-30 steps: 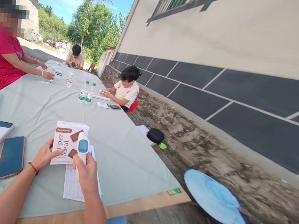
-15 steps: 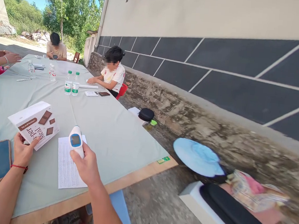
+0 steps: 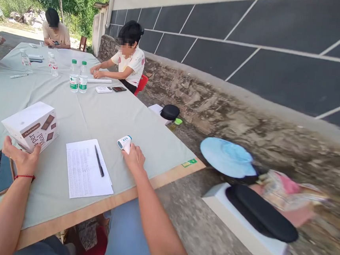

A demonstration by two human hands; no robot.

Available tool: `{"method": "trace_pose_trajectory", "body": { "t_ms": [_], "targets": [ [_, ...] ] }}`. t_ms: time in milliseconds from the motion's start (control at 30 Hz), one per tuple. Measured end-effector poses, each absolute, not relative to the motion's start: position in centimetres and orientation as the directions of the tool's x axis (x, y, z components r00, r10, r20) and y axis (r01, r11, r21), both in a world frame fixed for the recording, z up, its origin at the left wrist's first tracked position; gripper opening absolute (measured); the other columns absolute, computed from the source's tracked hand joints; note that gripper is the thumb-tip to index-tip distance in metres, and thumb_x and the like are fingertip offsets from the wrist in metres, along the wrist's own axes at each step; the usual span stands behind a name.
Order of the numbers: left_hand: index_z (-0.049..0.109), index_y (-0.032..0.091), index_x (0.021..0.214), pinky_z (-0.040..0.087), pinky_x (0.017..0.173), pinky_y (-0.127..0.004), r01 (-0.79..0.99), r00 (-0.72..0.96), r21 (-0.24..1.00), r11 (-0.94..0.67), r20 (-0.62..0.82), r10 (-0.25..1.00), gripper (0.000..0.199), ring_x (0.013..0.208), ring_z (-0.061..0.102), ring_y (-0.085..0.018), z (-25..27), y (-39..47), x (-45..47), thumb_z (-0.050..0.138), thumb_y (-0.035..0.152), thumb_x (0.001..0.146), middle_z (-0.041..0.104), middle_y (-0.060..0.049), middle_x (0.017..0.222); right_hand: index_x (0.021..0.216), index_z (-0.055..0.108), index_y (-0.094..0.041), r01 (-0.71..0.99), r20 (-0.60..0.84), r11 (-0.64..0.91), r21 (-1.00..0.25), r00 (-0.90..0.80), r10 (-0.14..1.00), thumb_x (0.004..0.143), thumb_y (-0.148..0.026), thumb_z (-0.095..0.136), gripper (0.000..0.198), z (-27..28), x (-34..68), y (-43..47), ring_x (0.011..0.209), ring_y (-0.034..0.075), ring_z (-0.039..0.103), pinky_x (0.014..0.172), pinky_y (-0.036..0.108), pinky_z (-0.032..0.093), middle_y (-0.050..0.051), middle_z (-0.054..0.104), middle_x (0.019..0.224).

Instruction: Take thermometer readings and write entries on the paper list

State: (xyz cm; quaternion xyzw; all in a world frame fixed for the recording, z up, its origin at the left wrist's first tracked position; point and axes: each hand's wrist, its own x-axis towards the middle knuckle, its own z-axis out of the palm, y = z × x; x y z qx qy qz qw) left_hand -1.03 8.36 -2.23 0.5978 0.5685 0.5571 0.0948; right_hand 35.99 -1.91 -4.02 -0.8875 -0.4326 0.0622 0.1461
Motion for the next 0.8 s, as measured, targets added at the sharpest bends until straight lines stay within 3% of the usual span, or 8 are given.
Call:
{"method": "trace_pose_trajectory", "body": {
  "t_ms": [100,167,300,400,533,633,733,800],
  "targets": [
    [0.019,0.012,0.139,0.018,0.113,-0.059,0.708,-0.281,0.571,-0.416,0.767,0.576,0.097,0.135,0.021,-0.039,-2.0,7.5,-0.4,0.073,0.030,0.061,0.023,-0.022,0.138,0.125,0.056,-0.015,0.764,0.044,-0.576,-0.289,0.612,0.790,0.089,-0.036,0.056,0.043,-4.5,36.5,-1.9,0.105,0.029,0.057,0.084,0.036,0.039,0.017,0.060,0.114],
    [0.021,0.014,0.137,0.024,0.110,-0.058,0.740,-0.225,0.481,-0.470,0.836,0.501,0.093,0.132,0.025,-0.038,-2.0,6.9,0.2,0.072,0.029,0.061,0.024,-0.021,0.135,0.121,0.059,-0.015,0.787,0.146,-0.546,-0.288,0.600,0.787,0.087,-0.032,0.058,0.038,-4.7,35.9,-2.0,0.109,0.030,0.054,0.089,0.039,0.038,0.018,0.059,0.117],
    [0.030,0.017,0.131,0.033,0.103,-0.054,0.703,-0.155,0.479,-0.525,0.824,0.544,0.080,0.125,0.035,-0.036,-2.2,5.9,1.2,0.071,0.029,0.063,0.031,-0.018,0.128,0.109,0.062,-0.016,0.853,0.279,-0.293,-0.432,0.435,0.856,0.088,-0.024,0.053,0.024,-4.3,32.5,-1.5,0.104,0.025,0.057,0.088,0.035,0.040,0.013,0.062,0.112],
    [0.040,0.017,0.124,0.036,0.101,-0.050,0.678,0.018,0.432,-0.594,0.799,0.602,0.063,0.118,0.044,-0.033,-2.0,5.3,1.9,0.067,0.028,0.069,0.043,-0.015,0.119,0.104,0.062,-0.020,0.801,0.124,-0.183,-0.571,0.304,0.945,0.087,-0.032,0.055,0.021,-3.7,29.3,-0.5,0.078,0.019,0.060,0.073,0.030,0.041,0.004,0.066,0.085],
    [0.048,0.019,0.123,0.037,0.097,-0.046,0.611,0.356,0.356,-0.707,0.674,0.647,0.041,0.107,0.054,-0.028,-1.5,4.4,2.6,0.055,0.026,0.082,0.058,-0.012,0.112,0.106,0.064,-0.023,0.779,0.049,-0.183,-0.599,0.264,0.963,0.077,-0.023,0.061,0.029,-3.6,27.4,0.3,0.066,0.017,0.054,0.066,0.029,0.037,-0.001,0.062,0.070],
    [0.051,0.021,0.128,0.034,0.100,-0.046,0.548,0.558,0.403,-0.733,0.476,0.679,0.042,0.117,0.050,-0.030,-1.4,3.9,3.3,0.050,0.031,0.087,0.062,-0.011,0.120,0.108,0.066,-0.026,0.611,0.126,-0.081,-0.788,0.289,0.949,0.077,-0.023,0.052,0.034,-4.2,27.9,0.1,0.062,0.015,0.049,0.066,0.029,0.038,-0.004,0.057,0.067],
    [0.055,0.024,0.130,0.029,0.105,-0.051,0.500,0.697,0.461,-0.733,0.288,0.656,0.045,0.130,0.040,-0.034,-1.9,3.6,3.9,0.051,0.039,0.088,0.059,-0.010,0.131,0.097,0.069,-0.022,0.253,0.129,0.034,-0.967,0.369,0.920,0.075,-0.033,0.051,0.030,-4.7,28.4,-0.3,0.064,0.015,0.049,0.066,0.030,0.041,-0.002,0.057,0.069],
    [0.059,0.026,0.128,0.026,0.107,-0.054,0.479,0.739,0.490,-0.728,0.223,0.636,0.046,0.134,0.036,-0.036,-2.4,3.5,4.2,0.053,0.044,0.086,0.057,-0.009,0.135,0.095,0.067,-0.022,0.015,0.096,0.097,-0.995,0.373,0.923,0.069,-0.035,0.059,0.031,-4.7,28.3,-0.3,0.067,0.015,0.051,0.066,0.030,0.042,-0.001,0.058,0.073]
  ]
}}
